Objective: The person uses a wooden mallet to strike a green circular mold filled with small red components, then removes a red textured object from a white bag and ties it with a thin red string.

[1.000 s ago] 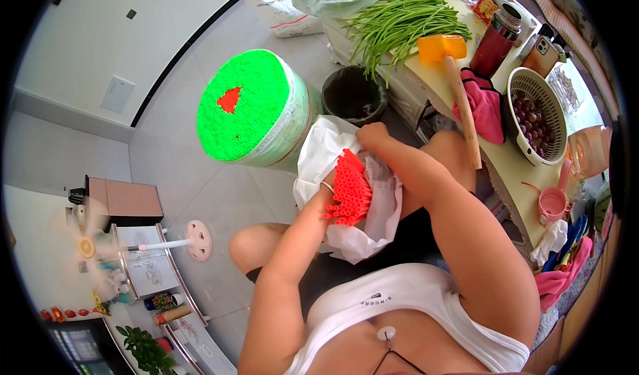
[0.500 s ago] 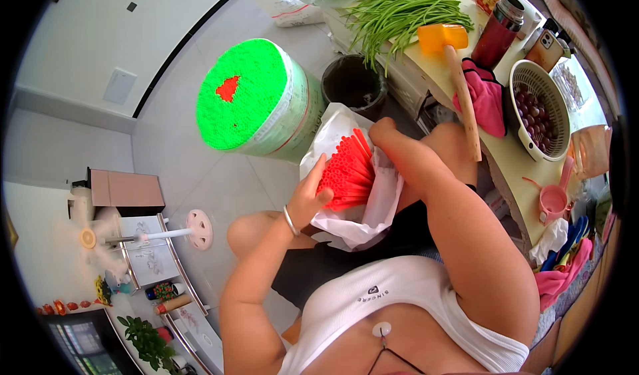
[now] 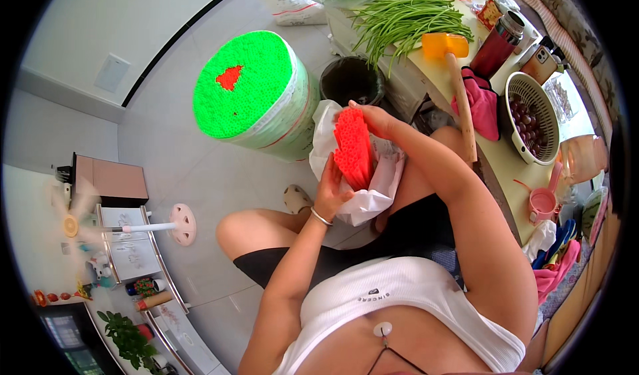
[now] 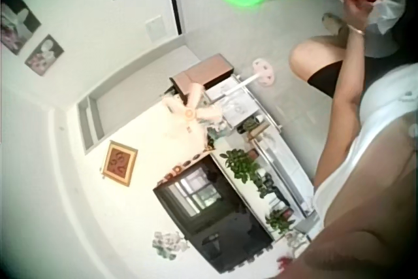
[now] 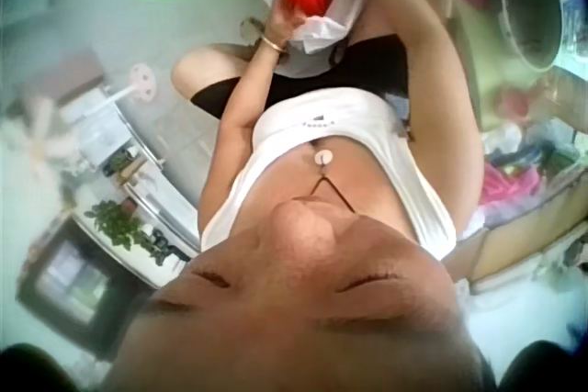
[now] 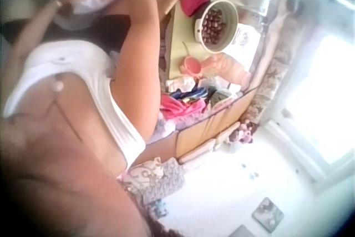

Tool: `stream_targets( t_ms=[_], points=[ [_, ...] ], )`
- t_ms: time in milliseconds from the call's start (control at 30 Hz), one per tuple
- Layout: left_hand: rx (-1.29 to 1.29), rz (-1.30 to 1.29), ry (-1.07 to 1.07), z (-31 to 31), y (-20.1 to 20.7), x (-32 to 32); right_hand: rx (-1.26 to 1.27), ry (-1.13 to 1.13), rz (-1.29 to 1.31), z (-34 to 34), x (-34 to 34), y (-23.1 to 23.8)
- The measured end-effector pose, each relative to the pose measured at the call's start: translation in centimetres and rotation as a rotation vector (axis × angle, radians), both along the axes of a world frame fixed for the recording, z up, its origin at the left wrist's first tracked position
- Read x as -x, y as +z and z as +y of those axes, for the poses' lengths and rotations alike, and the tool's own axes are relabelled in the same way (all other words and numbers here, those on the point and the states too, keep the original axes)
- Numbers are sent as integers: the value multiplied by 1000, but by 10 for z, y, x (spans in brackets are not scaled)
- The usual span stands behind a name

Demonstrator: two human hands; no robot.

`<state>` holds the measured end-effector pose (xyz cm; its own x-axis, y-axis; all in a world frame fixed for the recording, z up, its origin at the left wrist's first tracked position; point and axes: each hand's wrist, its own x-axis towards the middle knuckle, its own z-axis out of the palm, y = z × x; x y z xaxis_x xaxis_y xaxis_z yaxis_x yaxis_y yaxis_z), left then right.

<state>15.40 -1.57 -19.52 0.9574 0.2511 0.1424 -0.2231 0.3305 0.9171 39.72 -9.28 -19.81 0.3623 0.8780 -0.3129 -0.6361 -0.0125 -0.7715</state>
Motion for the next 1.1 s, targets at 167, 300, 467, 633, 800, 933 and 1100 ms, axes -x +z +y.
stream_targets(
  t_ms=[167,300,467,633,800,933,1100],
  points=[
    [-195,405,25,5,-117,7,-306,275,528,2,-6,-28],
    [-755,538,116,-10,-95,18,215,9,-190,-2,34,-34],
    [-636,362,277,-12,-78,3,263,-5,-149,11,44,-34],
    [-628,412,389,-7,-81,-9,25,-187,488,22,88,-58],
    [-594,438,379,-3,-72,-2,128,-291,526,23,125,-66],
    [-673,350,467,-6,-41,4,87,-337,437,22,136,-35],
    [-862,364,517,25,-17,-3,-69,-343,365,52,131,0]
  ],
)
